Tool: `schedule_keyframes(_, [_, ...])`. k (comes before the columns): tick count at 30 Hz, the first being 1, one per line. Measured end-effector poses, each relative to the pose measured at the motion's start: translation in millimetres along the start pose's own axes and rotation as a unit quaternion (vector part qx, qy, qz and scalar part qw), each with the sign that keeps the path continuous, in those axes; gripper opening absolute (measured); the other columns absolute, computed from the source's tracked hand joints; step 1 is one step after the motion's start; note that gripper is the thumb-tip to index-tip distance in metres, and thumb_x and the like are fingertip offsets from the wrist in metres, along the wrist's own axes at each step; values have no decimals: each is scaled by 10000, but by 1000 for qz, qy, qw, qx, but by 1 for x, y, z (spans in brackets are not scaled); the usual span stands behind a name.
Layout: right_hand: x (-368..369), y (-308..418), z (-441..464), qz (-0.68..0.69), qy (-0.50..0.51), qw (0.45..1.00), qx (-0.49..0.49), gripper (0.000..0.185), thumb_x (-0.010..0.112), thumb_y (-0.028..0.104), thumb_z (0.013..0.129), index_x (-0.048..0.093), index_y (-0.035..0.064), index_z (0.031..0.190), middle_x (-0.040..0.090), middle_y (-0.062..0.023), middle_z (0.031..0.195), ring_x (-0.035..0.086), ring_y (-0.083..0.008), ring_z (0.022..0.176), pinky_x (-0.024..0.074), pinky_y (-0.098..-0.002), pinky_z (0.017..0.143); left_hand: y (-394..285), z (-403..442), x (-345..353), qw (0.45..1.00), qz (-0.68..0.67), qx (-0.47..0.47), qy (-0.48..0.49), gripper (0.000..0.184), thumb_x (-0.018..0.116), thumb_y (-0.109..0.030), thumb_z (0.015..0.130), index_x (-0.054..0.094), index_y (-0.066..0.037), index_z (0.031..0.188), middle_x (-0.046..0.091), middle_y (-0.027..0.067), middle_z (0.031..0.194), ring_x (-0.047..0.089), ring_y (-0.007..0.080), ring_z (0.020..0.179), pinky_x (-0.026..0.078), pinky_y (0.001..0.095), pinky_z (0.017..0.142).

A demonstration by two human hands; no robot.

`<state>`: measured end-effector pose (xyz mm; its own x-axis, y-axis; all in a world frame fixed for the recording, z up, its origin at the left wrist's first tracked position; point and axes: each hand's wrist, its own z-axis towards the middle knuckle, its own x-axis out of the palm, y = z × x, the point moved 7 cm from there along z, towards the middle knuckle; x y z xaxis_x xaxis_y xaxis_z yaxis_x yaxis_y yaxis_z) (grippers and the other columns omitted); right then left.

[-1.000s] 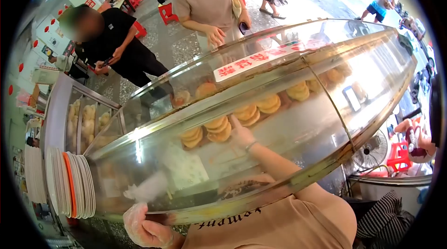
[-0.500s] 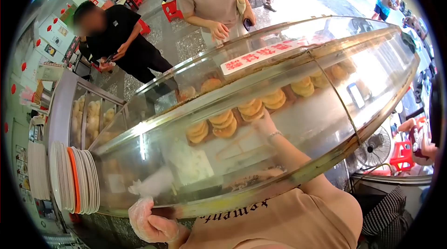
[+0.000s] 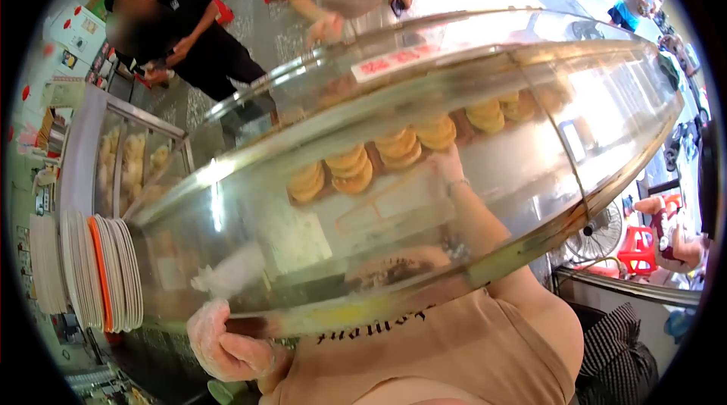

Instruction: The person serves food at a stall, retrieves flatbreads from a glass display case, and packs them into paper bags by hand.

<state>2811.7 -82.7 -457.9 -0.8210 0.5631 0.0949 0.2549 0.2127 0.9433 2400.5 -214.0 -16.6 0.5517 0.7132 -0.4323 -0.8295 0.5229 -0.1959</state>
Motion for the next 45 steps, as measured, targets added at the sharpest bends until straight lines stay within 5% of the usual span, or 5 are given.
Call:
schedule_keyframes(16, [74,0,-46,-247,116,957,102,780,663,236,782,285,65,1442,610,-222,1168,588,-327,1095,457,-389,923,2,-6,-1,999,-23,0,-29,313,407,-121,943,631,95,903,644,160,868,595,254,802,485,353,726])
schedule_keyframes(31, [361,-48,-135,-575,344,618,-411,439,536,172,853,521,91,1284,547,-144,1257,439,-333,1264,297,-477,1059,5,-3,5,995,-47,72,52,314,429,-165,944,615,79,875,626,162,812,576,248,700,462,332,615])
schedule_keyframes(37, [295,30,-117,-588,328,708,-214,588,554,273,864,398,48,1384,311,-184,1476,179,-339,1415,149,-528,1129,3,-1,5,992,-64,91,52,329,423,-168,944,609,92,866,622,179,791,582,258,677,467,333,602])
schedule_keyframes(39, [261,15,-93,-533,136,803,-231,658,533,313,883,302,66,1448,223,-170,1528,135,-341,1428,106,-575,1119,2,-2,6,994,-75,78,36,335,414,-163,946,611,95,862,625,188,799,586,257,681,471,338,603])
schedule_keyframes(45, [242,-55,-67,-594,206,742,-231,827,598,451,806,241,120,1474,263,-180,1501,292,-386,1355,178,-585,1106,3,-3,3,994,-53,87,48,339,410,-164,949,616,95,874,629,179,806,591,259,699,468,341,609])
